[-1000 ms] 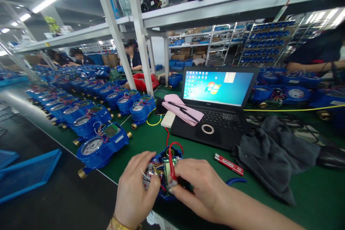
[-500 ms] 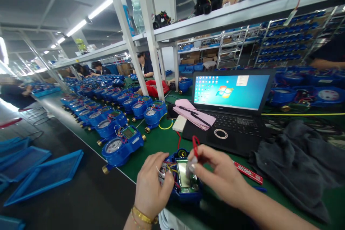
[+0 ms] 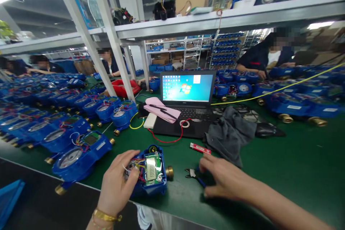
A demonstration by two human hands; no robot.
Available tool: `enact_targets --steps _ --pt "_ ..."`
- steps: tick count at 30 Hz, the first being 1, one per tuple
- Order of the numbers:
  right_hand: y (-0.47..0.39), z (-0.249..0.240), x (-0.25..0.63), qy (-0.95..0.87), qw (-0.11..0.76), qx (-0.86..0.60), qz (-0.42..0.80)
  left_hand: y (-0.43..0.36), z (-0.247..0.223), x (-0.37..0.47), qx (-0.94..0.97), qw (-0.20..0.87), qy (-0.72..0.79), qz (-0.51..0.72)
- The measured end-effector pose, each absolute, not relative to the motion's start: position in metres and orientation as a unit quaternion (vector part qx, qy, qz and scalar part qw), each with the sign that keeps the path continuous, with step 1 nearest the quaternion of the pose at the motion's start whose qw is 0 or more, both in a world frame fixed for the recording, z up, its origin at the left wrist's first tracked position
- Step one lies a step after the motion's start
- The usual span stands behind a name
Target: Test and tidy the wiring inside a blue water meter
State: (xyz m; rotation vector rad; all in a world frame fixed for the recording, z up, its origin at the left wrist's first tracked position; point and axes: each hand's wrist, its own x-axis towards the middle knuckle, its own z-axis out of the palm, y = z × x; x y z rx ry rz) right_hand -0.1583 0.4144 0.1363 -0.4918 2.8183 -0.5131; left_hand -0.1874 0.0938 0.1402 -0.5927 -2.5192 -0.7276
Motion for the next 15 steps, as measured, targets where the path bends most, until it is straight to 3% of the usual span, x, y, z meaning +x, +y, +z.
enact_targets --steps 2,4,7,11,15 --pt "0.418 0.129 -0.148 0.965 0.145 -0.163 -0.146 0.092 0.140 -0.189 -0.220 0.211 -0.912 -0.274" --pt "0.420 0.122 -0.152 0.976 0.080 -0.132 -0.151 0.094 0.140 -0.189 -0.218 0.198 -0.912 -0.285" --pt "0.410 0.119 -0.167 0.956 -0.001 -0.129 -0.264 0.103 0.143 -0.185 -0.217 0.180 -0.916 -0.286" --pt "0.373 0.119 -0.163 0.871 0.079 -0.218 -0.434 0.124 0.144 -0.170 -0.252 0.178 -0.914 -0.263" --pt "0.373 0.106 -0.147 0.859 0.055 -0.210 -0.464 0.147 0.124 -0.163 -0.302 0.205 -0.905 -0.219"
